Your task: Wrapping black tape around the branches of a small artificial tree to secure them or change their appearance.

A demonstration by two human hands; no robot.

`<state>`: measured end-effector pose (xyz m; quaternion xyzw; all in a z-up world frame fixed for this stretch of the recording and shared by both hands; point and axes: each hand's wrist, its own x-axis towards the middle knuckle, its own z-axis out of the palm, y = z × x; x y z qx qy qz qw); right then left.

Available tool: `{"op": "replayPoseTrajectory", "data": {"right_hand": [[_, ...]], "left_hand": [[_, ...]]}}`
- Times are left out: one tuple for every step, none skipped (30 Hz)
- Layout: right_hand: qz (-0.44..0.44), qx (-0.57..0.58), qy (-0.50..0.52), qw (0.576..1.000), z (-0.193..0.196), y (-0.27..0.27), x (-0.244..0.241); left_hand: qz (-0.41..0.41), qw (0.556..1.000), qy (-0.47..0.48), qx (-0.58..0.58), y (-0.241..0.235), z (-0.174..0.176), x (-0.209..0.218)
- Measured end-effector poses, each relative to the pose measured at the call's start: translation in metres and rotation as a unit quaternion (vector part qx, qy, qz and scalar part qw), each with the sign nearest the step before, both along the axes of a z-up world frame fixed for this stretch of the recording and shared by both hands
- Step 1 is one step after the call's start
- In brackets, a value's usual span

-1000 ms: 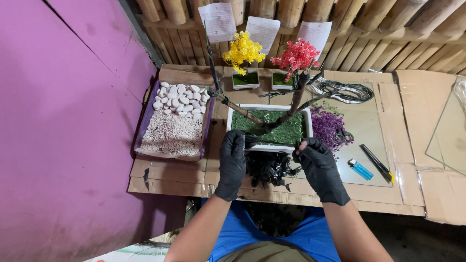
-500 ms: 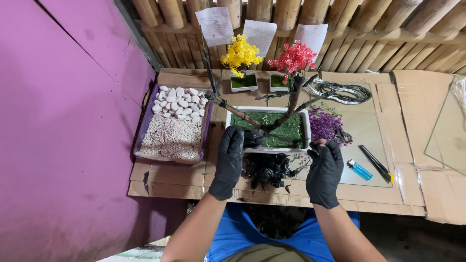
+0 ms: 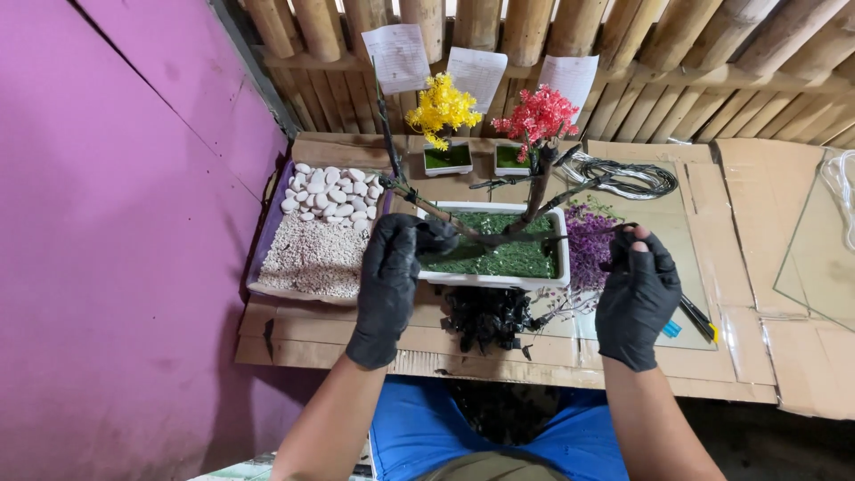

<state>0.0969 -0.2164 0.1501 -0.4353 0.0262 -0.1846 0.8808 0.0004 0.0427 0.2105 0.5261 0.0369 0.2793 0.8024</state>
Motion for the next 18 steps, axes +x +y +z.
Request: {"op": "replayPoseTrajectory", "data": {"right_hand": [[0.001, 0.0, 0.0, 1.0, 0.0, -0.006, 0.0], [0.001, 0.026, 0.016, 1.0, 0.0, -0.012, 0.001], [0.002, 0.052, 0.033, 0.998, -0.001, -0.017, 0.001], [0.005, 0.051, 0.033, 0.998, -0.004, -0.024, 0.002], [0.02, 0.067, 0.045, 0.997, -0.008, -0.032, 0.004], [0.035, 0.082, 0.056, 0.994, -0.012, -0.039, 0.005], [0.037, 0.082, 0.056, 0.994, -0.015, -0.043, 0.008], [0.024, 0.083, 0.06, 0.994, -0.017, -0.047, 0.012], [0.011, 0.084, 0.063, 0.994, -0.02, -0.052, 0.015], [0.012, 0.083, 0.062, 0.994, -0.016, -0.052, 0.013], [0.005, 0.088, 0.07, 0.994, -0.012, -0.053, 0.011], [-0.003, 0.093, 0.078, 0.993, -0.008, -0.053, 0.01], [-0.001, 0.093, 0.077, 0.993, -0.008, -0.054, 0.01], [-0.014, 0.081, 0.071, 0.994, -0.01, -0.055, 0.01], [-0.027, 0.069, 0.065, 0.995, -0.011, -0.056, 0.009], [-0.026, 0.069, 0.064, 0.995, -0.008, -0.055, 0.007], [-0.015, 0.055, 0.044, 0.997, -0.005, -0.054, 0.005], [-0.004, 0.042, 0.025, 0.999, -0.002, -0.053, 0.003]], "left_hand": [[0.001, 1.0, 0.0, 0.0, 0.014, -0.019, 0.002], [0.025, 0.999, -0.009, -0.035, 0.028, -0.037, 0.004], [0.049, 0.996, -0.019, -0.07, 0.042, -0.056, 0.005], [0.052, 0.996, -0.019, -0.07, 0.051, -0.068, 0.003], [0.078, 0.995, -0.018, -0.053, 0.06, -0.079, 0.0], [0.103, 0.994, -0.018, -0.037, 0.068, -0.091, -0.002], [0.104, 0.994, -0.019, -0.037, 0.078, -0.105, 0.001], [0.124, 0.982, -0.008, -0.141, 0.088, -0.12, 0.004], [0.143, 0.959, 0.003, -0.244, 0.098, -0.134, 0.006], [0.145, 0.959, 0.001, -0.244, 0.106, -0.14, 0.005], [0.158, 0.947, 0.003, -0.279, 0.114, -0.145, 0.003], [0.17, 0.934, 0.004, -0.314, 0.122, -0.149, 0.002], [0.171, 0.934, 0.003, -0.314, 0.125, -0.149, 0.0], [0.168, 0.953, 0.023, -0.25, 0.128, -0.15, -0.004], [0.165, 0.968, 0.044, -0.186, 0.131, -0.151, -0.007], [0.165, 0.968, 0.043, -0.186, 0.133, -0.153, -0.009], [0.164, 0.971, 0.063, -0.163, 0.135, -0.155, -0.012], [0.163, 0.973, 0.083, -0.139, 0.136, -0.158, -0.014]]}}
